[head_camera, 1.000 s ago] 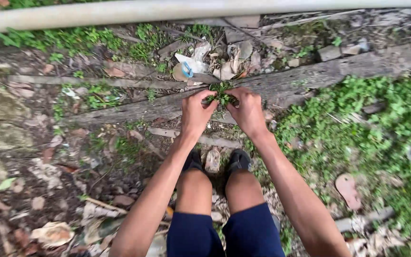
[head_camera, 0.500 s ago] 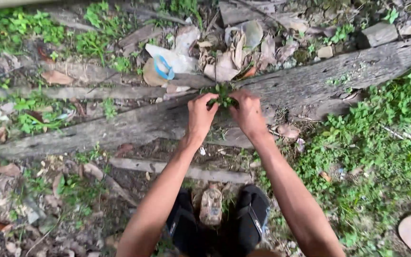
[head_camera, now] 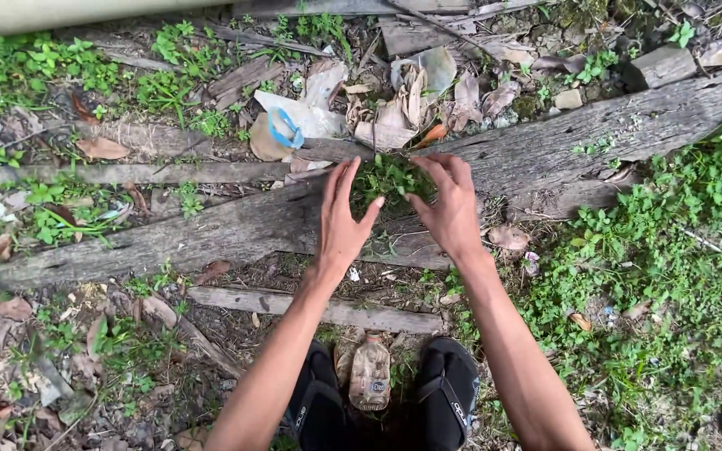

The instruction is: Manually pulling and picking small weeds and plants from the ground in an outdoor setting.

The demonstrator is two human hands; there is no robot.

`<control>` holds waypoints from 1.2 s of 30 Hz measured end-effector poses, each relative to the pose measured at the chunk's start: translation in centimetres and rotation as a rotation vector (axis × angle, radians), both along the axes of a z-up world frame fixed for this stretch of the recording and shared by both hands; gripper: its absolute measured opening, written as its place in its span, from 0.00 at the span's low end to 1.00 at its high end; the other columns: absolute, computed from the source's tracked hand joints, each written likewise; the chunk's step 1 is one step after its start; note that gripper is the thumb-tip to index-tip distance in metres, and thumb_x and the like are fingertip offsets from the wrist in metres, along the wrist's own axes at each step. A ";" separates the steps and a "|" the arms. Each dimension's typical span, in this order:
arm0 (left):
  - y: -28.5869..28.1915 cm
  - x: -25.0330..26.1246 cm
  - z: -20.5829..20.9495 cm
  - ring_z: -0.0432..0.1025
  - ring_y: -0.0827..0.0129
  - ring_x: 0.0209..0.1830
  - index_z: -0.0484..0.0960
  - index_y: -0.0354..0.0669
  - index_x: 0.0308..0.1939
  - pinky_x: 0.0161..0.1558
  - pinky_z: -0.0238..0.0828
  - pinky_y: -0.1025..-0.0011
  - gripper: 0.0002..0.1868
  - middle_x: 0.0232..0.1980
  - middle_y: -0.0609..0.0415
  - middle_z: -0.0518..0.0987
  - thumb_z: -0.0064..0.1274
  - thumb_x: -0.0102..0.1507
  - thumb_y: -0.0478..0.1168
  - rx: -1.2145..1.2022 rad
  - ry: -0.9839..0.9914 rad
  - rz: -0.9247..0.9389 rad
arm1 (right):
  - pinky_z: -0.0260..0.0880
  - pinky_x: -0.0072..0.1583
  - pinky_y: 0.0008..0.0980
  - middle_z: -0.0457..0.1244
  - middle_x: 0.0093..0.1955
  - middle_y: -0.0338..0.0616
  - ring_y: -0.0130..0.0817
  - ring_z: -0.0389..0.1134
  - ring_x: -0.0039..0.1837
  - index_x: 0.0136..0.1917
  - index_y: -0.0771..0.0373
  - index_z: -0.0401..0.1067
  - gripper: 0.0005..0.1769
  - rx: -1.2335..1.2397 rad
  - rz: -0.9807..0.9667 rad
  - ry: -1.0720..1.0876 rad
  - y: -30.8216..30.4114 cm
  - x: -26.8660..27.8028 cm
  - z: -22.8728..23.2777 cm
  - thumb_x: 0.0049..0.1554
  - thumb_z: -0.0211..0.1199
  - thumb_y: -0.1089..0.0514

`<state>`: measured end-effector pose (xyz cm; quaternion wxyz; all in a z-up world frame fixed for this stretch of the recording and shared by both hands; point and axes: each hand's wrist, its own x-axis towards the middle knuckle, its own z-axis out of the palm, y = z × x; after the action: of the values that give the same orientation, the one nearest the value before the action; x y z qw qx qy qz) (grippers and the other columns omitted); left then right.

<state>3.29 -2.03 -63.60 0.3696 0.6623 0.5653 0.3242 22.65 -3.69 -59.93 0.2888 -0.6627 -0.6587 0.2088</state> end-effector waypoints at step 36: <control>-0.9 1.6 -3.9 0.69 0.50 0.71 0.68 0.39 0.70 0.70 0.69 0.60 0.32 0.74 0.43 0.68 0.61 0.62 0.32 0.169 0.045 -0.134 | 0.69 0.63 0.47 0.70 0.51 0.57 0.53 0.69 0.58 0.55 0.66 0.79 0.11 -0.046 -0.096 0.003 3.4 -0.9 -0.4 0.62 0.63 0.60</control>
<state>4.94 -2.92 -67.51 0.3204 0.7345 0.4987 0.3303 21.75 -0.30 -60.36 0.2841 -0.6996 -0.6208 0.2109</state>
